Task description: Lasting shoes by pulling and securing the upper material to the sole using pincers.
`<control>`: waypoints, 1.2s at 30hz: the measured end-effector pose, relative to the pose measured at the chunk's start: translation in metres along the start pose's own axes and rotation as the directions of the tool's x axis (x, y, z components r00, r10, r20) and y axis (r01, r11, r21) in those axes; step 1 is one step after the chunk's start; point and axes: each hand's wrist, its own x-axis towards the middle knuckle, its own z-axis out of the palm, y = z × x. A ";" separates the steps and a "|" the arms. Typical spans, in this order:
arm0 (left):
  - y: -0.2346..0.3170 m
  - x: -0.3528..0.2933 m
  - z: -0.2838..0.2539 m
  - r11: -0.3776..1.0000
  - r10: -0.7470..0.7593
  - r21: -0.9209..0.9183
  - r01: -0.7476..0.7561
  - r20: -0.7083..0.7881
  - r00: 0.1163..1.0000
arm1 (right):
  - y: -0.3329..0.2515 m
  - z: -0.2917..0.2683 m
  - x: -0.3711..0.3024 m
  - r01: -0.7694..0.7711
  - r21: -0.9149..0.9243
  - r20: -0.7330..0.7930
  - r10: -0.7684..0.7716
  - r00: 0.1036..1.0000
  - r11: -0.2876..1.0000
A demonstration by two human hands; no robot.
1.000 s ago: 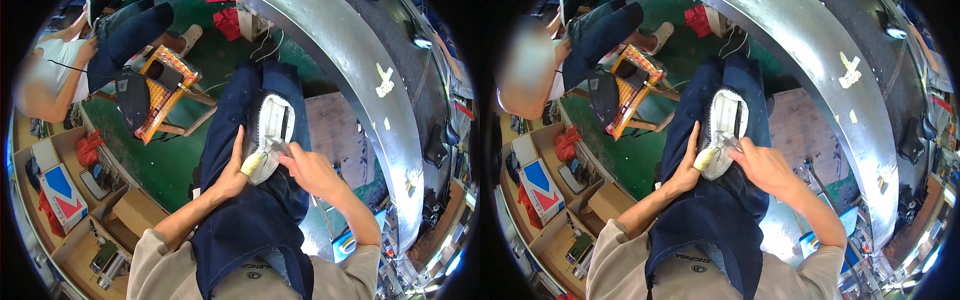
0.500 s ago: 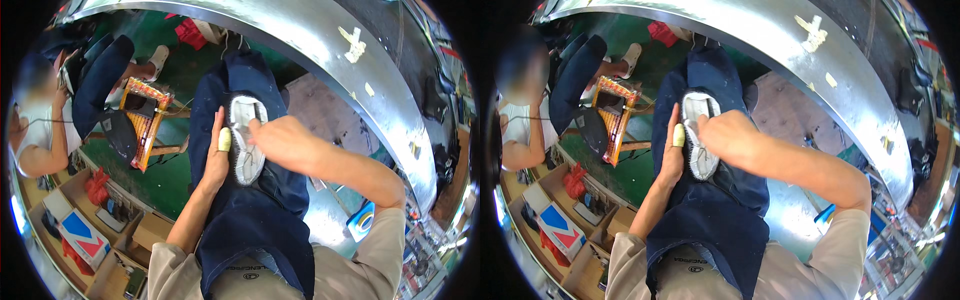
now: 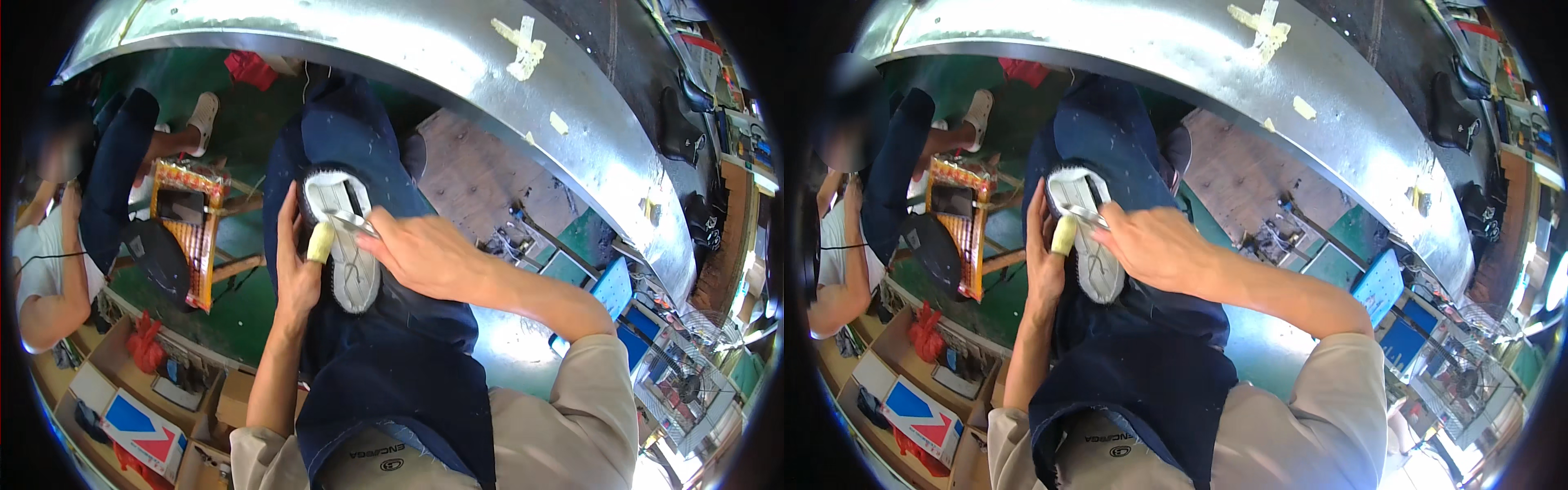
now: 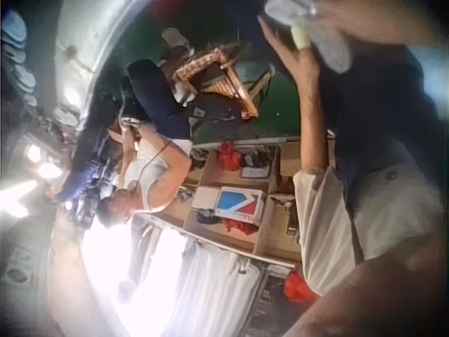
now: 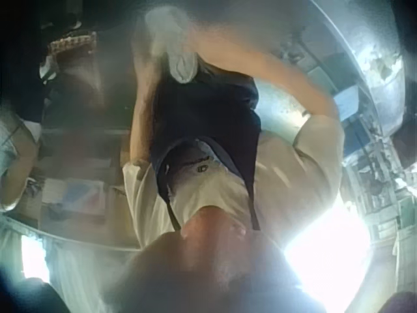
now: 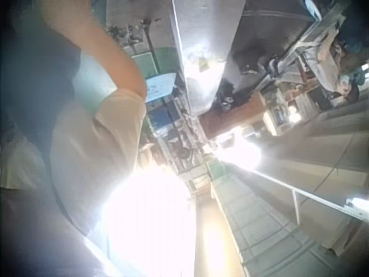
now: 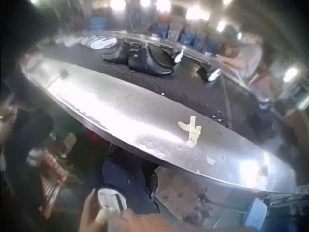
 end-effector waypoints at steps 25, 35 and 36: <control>-0.029 0.001 0.011 0.993 -0.002 -0.121 -0.002 -0.028 1.000 | 0.014 0.012 0.036 0.032 -0.185 -0.210 -0.072 0.975 0.982; 0.059 -0.036 -0.051 0.818 0.005 0.491 -0.301 0.517 0.856 | 0.063 0.050 0.012 -0.220 0.003 -0.344 0.207 0.916 0.976; 0.062 -0.053 -0.053 0.712 -0.063 0.623 -0.324 0.516 0.854 | 0.063 0.050 0.013 -0.221 0.006 -0.338 0.210 0.917 0.975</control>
